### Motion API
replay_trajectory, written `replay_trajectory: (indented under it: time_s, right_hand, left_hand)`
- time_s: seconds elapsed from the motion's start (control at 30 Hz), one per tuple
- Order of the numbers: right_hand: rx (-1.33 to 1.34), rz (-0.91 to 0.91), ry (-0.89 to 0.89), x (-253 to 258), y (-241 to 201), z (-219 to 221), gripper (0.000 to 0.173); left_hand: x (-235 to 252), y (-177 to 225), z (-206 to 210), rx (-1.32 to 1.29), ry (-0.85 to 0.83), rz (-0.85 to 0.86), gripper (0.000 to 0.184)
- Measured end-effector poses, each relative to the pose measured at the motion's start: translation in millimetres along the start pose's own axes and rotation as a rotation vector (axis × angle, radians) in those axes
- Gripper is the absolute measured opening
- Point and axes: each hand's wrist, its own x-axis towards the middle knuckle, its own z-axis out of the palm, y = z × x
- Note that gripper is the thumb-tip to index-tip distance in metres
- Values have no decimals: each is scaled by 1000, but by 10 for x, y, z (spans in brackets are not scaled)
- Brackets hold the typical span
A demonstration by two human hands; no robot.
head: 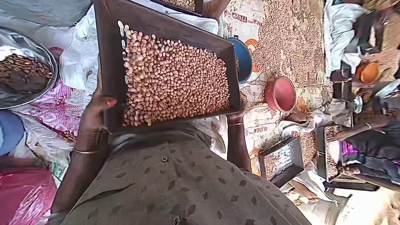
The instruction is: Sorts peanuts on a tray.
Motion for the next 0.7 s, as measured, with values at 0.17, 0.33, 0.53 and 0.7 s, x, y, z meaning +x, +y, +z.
replay_trajectory:
  time_s: [0.17, 0.33, 0.53, 0.7]
  right_hand:
    - [-218, 63, 147, -309, 453, 385, 36]
    - [-617, 100, 266, -759, 368, 245, 43]
    - [-1394, -164, 128, -629, 104, 461, 42]
    - [-1528, -738, 91, -329, 293, 738, 18]
  left_hand:
    - [28, 80, -285, 113, 349, -116, 32]
    - [-326, 52, -435, 248, 306, -248, 63]
    - [-190, 139, -560, 976, 162, -286, 53]
    - [-141, -61, -725, 1438, 186, -27, 78]
